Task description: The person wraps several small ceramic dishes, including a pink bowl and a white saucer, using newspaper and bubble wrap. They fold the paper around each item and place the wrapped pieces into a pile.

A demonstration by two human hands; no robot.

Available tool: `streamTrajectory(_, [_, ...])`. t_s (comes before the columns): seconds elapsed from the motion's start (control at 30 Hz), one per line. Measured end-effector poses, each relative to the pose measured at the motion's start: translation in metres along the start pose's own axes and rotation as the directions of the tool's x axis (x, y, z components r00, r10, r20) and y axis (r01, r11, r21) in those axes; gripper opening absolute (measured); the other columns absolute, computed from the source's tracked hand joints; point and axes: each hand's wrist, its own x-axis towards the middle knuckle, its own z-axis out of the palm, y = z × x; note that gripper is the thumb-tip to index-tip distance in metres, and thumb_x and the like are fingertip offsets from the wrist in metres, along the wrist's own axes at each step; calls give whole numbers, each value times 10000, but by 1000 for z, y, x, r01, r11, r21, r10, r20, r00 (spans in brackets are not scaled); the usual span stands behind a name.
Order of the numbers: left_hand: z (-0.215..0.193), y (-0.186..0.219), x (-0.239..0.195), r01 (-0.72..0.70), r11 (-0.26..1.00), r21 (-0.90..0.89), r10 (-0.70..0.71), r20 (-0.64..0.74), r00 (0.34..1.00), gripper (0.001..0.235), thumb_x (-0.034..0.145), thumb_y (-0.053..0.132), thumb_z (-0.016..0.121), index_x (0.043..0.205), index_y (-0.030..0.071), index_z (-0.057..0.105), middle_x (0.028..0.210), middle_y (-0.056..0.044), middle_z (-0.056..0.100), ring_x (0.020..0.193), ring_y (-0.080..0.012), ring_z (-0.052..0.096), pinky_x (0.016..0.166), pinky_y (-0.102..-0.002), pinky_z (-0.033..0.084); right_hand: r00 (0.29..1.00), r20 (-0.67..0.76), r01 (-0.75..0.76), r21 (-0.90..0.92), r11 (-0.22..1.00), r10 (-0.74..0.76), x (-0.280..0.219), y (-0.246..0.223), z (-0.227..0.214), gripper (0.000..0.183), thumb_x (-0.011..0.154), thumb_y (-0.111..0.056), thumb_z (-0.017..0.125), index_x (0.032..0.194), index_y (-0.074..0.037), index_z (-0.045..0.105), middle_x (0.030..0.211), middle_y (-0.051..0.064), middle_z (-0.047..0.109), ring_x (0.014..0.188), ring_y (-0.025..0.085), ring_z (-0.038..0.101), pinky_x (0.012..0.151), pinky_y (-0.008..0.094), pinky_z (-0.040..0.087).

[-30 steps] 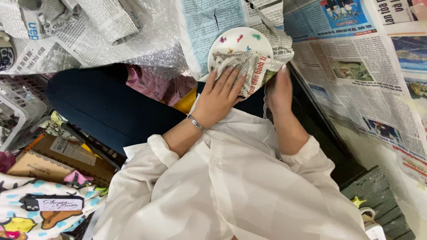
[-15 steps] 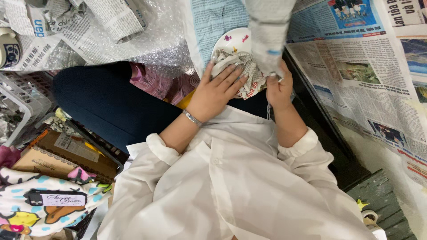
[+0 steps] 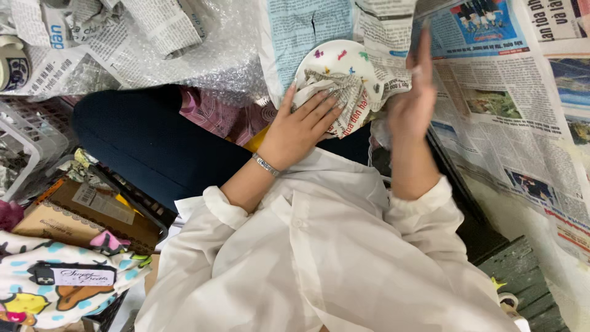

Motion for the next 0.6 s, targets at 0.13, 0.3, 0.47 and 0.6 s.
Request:
streamTrajectory(0.13, [3,5,-2,2,1000,24,-1,-25,1000,636,950,477,682,1490,165,555,1530,-49,534,1445,-233,455,1225,-629,224,986,131,-99,-64,993,107,64,-7,-20,688,1113,-228,564,1693,-45,243,1692,161,375,1527,214,424,1281,335,338])
streamTrajectory(0.3, [7,4,-2,27,1000,5,-27,-34,999,623,959,450,681,1502,179,542,1514,-33,543,1430,-219,469,1237,-627,231,855,462,23,-485,874,234,122,5,-32,479,1083,-71,705,1518,-29,507,1400,98,574,1296,145,559,1100,319,471])
streamTrajectory(0.47, [12,1,-3,18,1000,22,-17,-50,999,590,973,404,666,1510,200,532,1515,-10,543,1433,-203,478,1243,-635,219,865,331,-96,-628,772,377,108,-12,-31,285,1115,-109,689,1380,-2,685,1202,60,732,1039,125,664,943,292,531])
streamTrajectory(0.6, [15,1,-5,10,1000,-10,-10,-51,999,562,989,366,650,1511,192,533,1518,-19,546,1421,-212,489,1238,-641,218,890,391,-16,-488,873,235,90,-39,-5,512,1057,-63,629,1531,-5,443,1460,100,602,1356,207,588,1172,370,459])
